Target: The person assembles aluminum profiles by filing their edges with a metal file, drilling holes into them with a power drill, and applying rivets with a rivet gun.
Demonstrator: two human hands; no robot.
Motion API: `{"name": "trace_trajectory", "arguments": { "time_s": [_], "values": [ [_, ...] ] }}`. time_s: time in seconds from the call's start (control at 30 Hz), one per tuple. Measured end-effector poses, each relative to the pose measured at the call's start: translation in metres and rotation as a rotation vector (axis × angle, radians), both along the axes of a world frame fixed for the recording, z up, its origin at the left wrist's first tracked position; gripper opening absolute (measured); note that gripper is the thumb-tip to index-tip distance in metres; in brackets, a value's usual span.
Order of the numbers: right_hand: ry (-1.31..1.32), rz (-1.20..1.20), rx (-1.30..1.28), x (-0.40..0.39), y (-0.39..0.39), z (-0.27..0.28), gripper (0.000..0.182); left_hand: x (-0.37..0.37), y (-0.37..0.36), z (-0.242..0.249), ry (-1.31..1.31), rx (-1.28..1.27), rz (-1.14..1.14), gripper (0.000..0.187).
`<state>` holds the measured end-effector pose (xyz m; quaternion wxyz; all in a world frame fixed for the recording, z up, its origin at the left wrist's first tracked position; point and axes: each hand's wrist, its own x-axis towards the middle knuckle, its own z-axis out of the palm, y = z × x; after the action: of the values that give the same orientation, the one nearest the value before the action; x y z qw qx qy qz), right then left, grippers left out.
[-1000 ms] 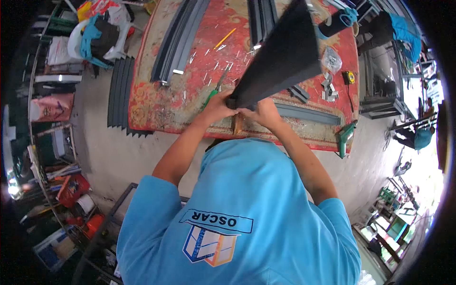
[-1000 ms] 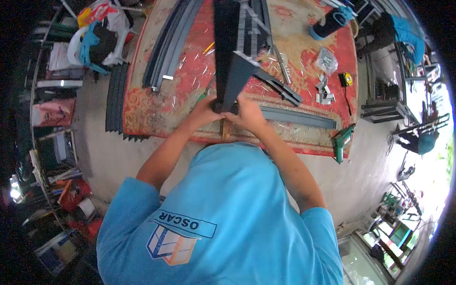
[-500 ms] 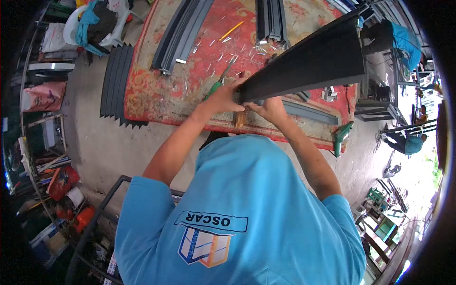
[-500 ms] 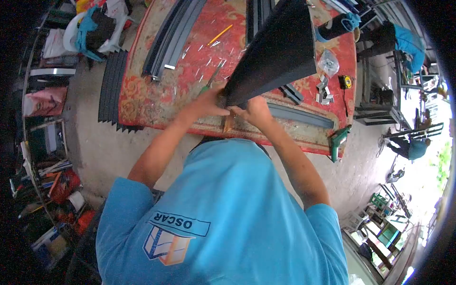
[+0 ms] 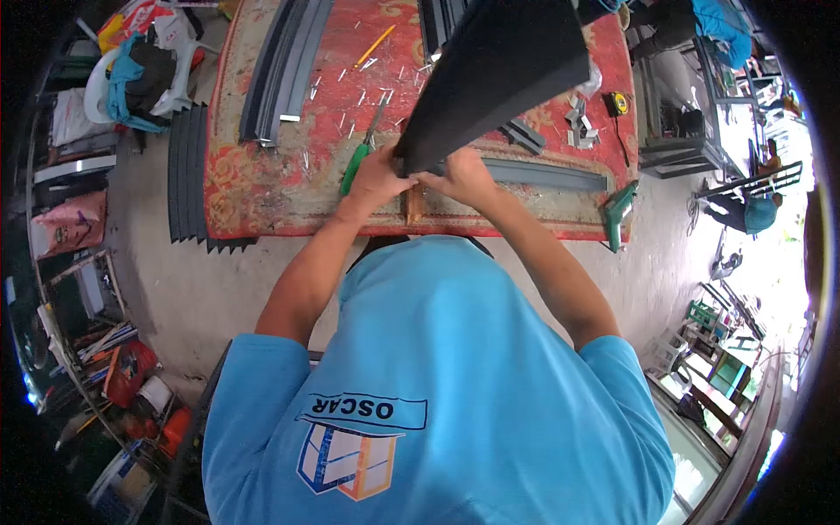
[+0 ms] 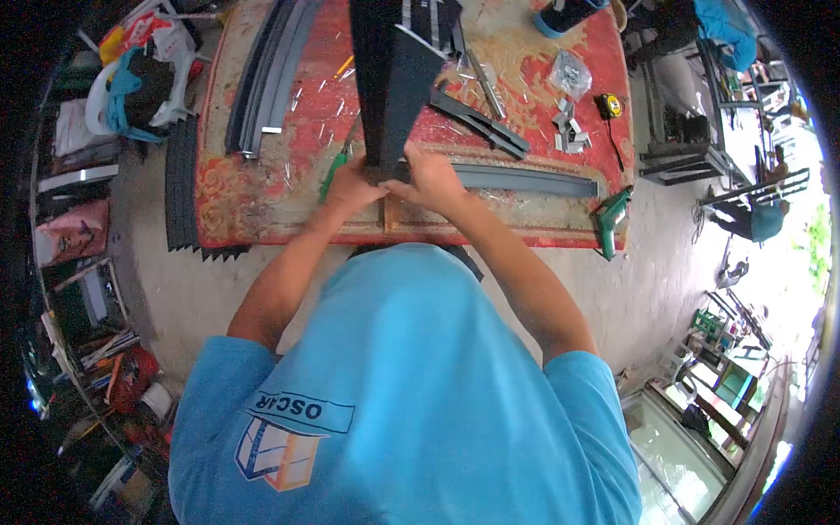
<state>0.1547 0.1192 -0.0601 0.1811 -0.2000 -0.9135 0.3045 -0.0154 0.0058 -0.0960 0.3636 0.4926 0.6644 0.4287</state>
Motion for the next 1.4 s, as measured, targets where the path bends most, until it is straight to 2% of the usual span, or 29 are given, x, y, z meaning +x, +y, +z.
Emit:
{"name": "trace_trajectory", "arguments": {
  "time_s": [0.1, 0.23, 0.33, 0.43, 0.5, 0.53, 0.6, 0.63, 0.7, 0.93, 1.0, 1.07, 1.13, 1.23, 1.3, 1.4],
  "values": [
    [-0.052, -0.004, -0.042, 0.000, -0.002, 0.004, 0.062, -0.001, 0.000, -0.010, 0.076, -0.101, -0.017, 0.072],
    [-0.089, -0.032, -0.064, 0.001, -0.004, 0.006, 0.060, 0.002, 0.001, -0.002, 0.147, -0.079, -0.022, 0.072],
    [-0.104, -0.050, -0.082, 0.000, -0.005, 0.010, 0.060, 0.002, 0.002, 0.004, 0.167, -0.132, -0.006, 0.065],
    [-0.112, -0.054, -0.076, 0.000, -0.006, 0.011, 0.062, 0.001, 0.004, -0.001, 0.151, -0.069, -0.110, 0.068],
    [-0.102, -0.056, -0.066, 0.000, -0.006, 0.009, 0.063, 0.003, 0.006, 0.001, -0.099, 0.155, -0.013, 0.068],
    [-0.116, -0.053, -0.084, 0.000, -0.005, 0.008, 0.064, 0.001, 0.006, 0.002, -0.104, 0.149, -0.015, 0.068],
    [-0.136, -0.043, -0.105, 0.003, -0.006, 0.010, 0.065, -0.006, 0.002, 0.003, -0.070, -0.103, -0.163, 0.078],
    [-0.164, -0.054, -0.100, 0.002, -0.006, 0.014, 0.065, -0.004, 0.001, 0.003, -0.071, -0.108, -0.156, 0.078],
    [-0.182, -0.063, -0.094, -0.002, -0.006, 0.018, 0.065, -0.002, 0.000, 0.000, 0.088, -0.122, -0.122, 0.065],
    [-0.108, -0.046, -0.098, -0.001, -0.005, 0.015, 0.063, 0.009, -0.002, -0.023, 0.148, -0.065, -0.022, 0.070],
    [-0.107, -0.049, -0.112, 0.000, -0.006, 0.015, 0.062, 0.010, -0.002, -0.033, 0.119, -0.001, -0.025, 0.078],
    [-0.136, -0.059, -0.131, 0.000, -0.006, 0.014, 0.062, 0.009, -0.003, -0.042, 0.094, -0.009, -0.018, 0.077],
    [-0.152, -0.055, -0.146, 0.000, -0.005, 0.016, 0.063, 0.010, -0.003, -0.034, 0.070, -0.016, -0.011, 0.076],
    [-0.157, -0.049, -0.156, 0.000, -0.005, 0.020, 0.063, 0.005, -0.004, -0.024, 0.204, -0.026, -0.070, 0.075],
    [-0.148, -0.047, -0.155, 0.000, -0.005, 0.020, 0.063, 0.001, -0.001, -0.016, 0.012, -0.082, -0.068, 0.072],
    [-0.121, -0.039, -0.133, -0.001, -0.005, 0.018, 0.064, 0.000, 0.002, -0.004, -0.037, -0.068, -0.085, 0.069]
  ]
}}
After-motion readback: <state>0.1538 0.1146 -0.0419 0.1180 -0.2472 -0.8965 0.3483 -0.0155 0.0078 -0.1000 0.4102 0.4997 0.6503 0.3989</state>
